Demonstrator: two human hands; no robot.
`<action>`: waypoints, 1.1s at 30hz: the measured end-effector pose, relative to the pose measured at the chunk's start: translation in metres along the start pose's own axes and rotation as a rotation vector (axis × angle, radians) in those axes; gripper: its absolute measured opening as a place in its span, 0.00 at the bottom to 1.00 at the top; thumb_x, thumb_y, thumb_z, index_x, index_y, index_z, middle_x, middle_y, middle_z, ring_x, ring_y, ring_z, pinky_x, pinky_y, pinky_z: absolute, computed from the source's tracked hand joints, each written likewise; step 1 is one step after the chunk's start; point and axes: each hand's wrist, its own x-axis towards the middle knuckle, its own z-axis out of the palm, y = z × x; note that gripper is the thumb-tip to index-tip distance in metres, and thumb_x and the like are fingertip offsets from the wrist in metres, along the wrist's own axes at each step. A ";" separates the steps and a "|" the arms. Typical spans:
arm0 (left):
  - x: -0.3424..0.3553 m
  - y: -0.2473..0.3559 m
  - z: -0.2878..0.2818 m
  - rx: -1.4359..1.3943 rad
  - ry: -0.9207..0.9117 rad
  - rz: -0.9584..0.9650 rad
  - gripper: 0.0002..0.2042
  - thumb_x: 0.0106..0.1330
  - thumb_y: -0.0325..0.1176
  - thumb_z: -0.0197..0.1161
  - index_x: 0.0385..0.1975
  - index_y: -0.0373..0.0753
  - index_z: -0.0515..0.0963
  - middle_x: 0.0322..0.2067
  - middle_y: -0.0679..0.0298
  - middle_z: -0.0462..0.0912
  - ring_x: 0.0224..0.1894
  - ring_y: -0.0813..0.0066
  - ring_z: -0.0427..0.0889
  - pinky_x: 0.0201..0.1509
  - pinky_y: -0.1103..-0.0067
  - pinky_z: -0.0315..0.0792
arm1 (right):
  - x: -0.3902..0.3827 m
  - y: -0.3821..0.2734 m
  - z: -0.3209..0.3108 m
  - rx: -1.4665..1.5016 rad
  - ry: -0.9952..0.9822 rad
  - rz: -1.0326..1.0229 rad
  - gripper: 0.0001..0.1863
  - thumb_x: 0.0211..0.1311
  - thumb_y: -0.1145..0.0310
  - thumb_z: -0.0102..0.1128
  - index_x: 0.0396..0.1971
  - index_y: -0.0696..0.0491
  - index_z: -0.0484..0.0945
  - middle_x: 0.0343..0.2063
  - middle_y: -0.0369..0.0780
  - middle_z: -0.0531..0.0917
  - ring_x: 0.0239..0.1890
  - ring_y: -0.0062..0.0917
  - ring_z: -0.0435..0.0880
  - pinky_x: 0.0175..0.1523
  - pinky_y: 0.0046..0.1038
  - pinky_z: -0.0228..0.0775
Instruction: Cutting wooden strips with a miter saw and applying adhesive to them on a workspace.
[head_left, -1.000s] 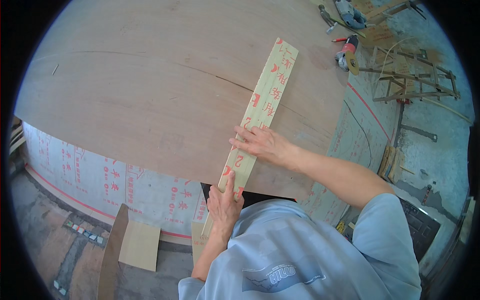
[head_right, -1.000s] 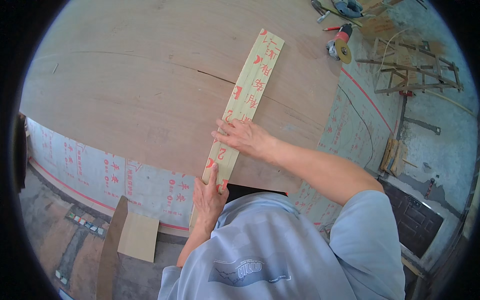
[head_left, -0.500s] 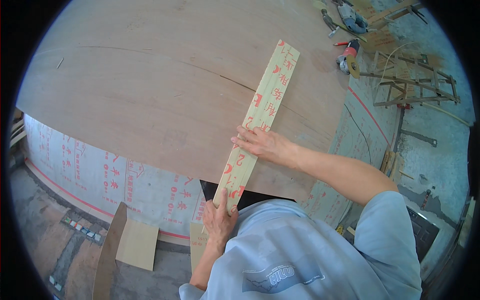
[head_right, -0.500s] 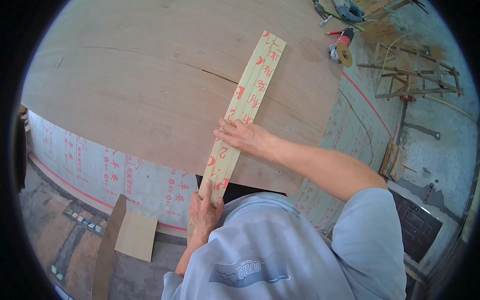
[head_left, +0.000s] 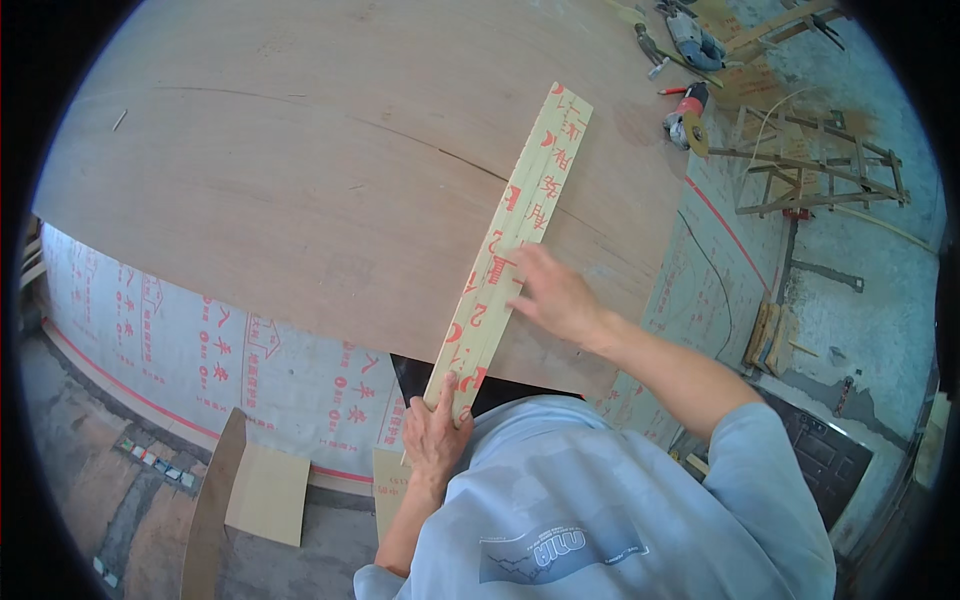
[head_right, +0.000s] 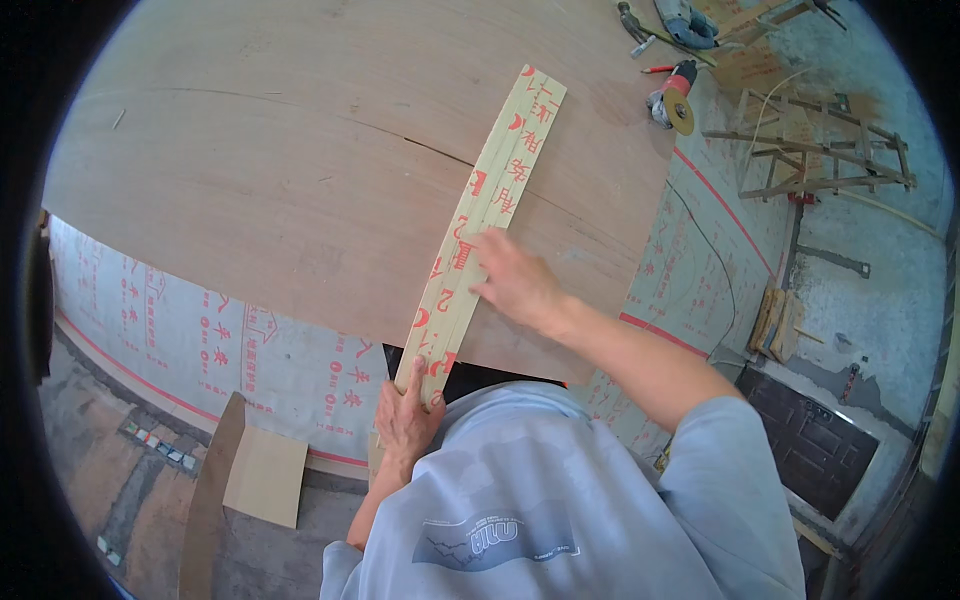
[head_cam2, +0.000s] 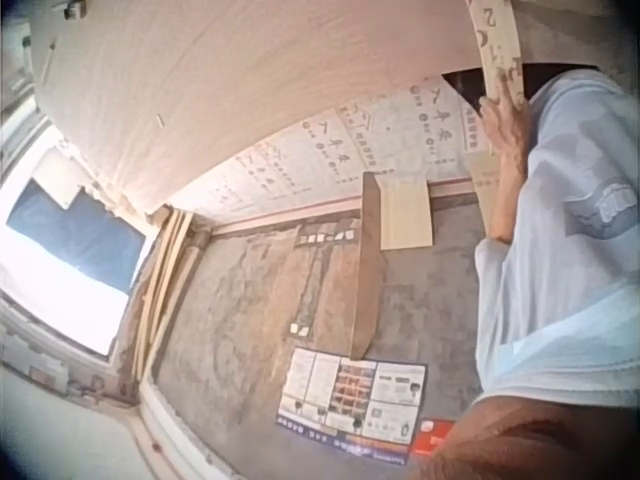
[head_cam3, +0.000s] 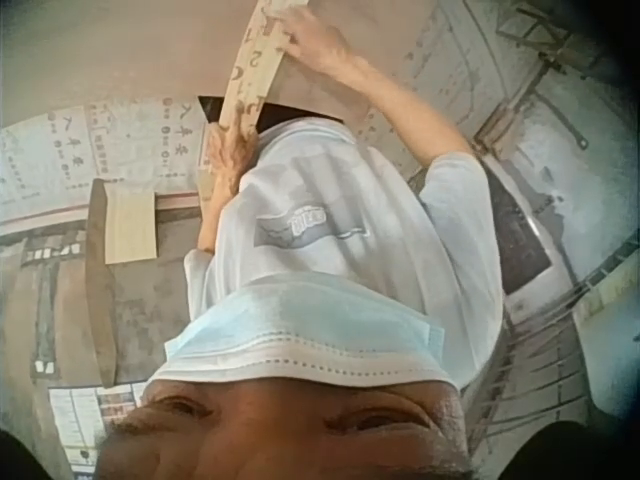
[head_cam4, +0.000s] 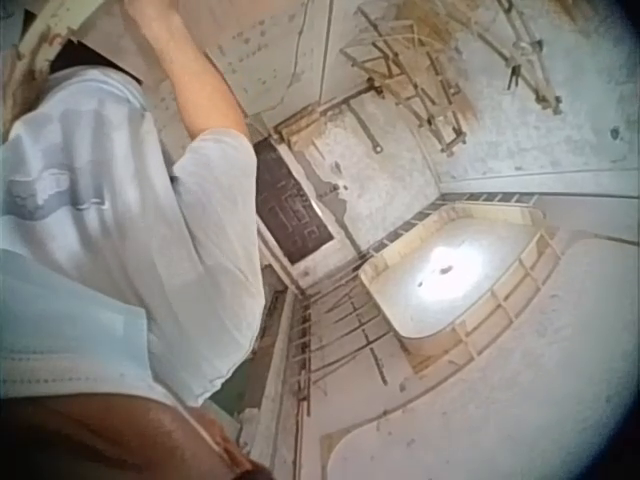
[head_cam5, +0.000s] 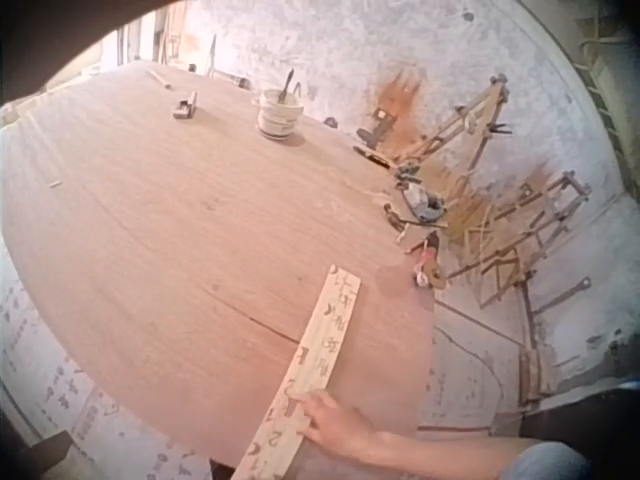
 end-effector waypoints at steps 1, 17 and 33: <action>0.000 0.001 0.000 0.010 0.017 -0.001 0.43 0.50 0.38 0.75 0.72 0.61 0.68 0.33 0.56 0.68 0.31 0.59 0.74 0.33 0.66 0.72 | 0.000 0.002 -0.004 0.254 -0.061 0.348 0.27 0.65 0.59 0.65 0.61 0.53 0.76 0.48 0.48 0.85 0.47 0.34 0.86 0.49 0.38 0.82; 0.003 -0.001 -0.005 -0.058 0.005 0.005 0.43 0.48 0.35 0.77 0.70 0.62 0.70 0.32 0.57 0.68 0.30 0.59 0.74 0.33 0.66 0.72 | 0.064 0.013 0.003 0.312 -0.447 0.913 0.35 0.62 0.29 0.56 0.37 0.49 0.90 0.25 0.38 0.89 0.32 0.30 0.90 0.48 0.35 0.80; 0.005 0.002 -0.012 -0.060 0.022 -0.039 0.42 0.49 0.34 0.76 0.70 0.60 0.70 0.32 0.56 0.68 0.30 0.57 0.74 0.34 0.65 0.73 | 0.069 0.004 -0.003 0.277 -0.258 0.837 0.37 0.58 0.29 0.62 0.41 0.53 0.89 0.33 0.41 0.90 0.40 0.35 0.90 0.51 0.37 0.80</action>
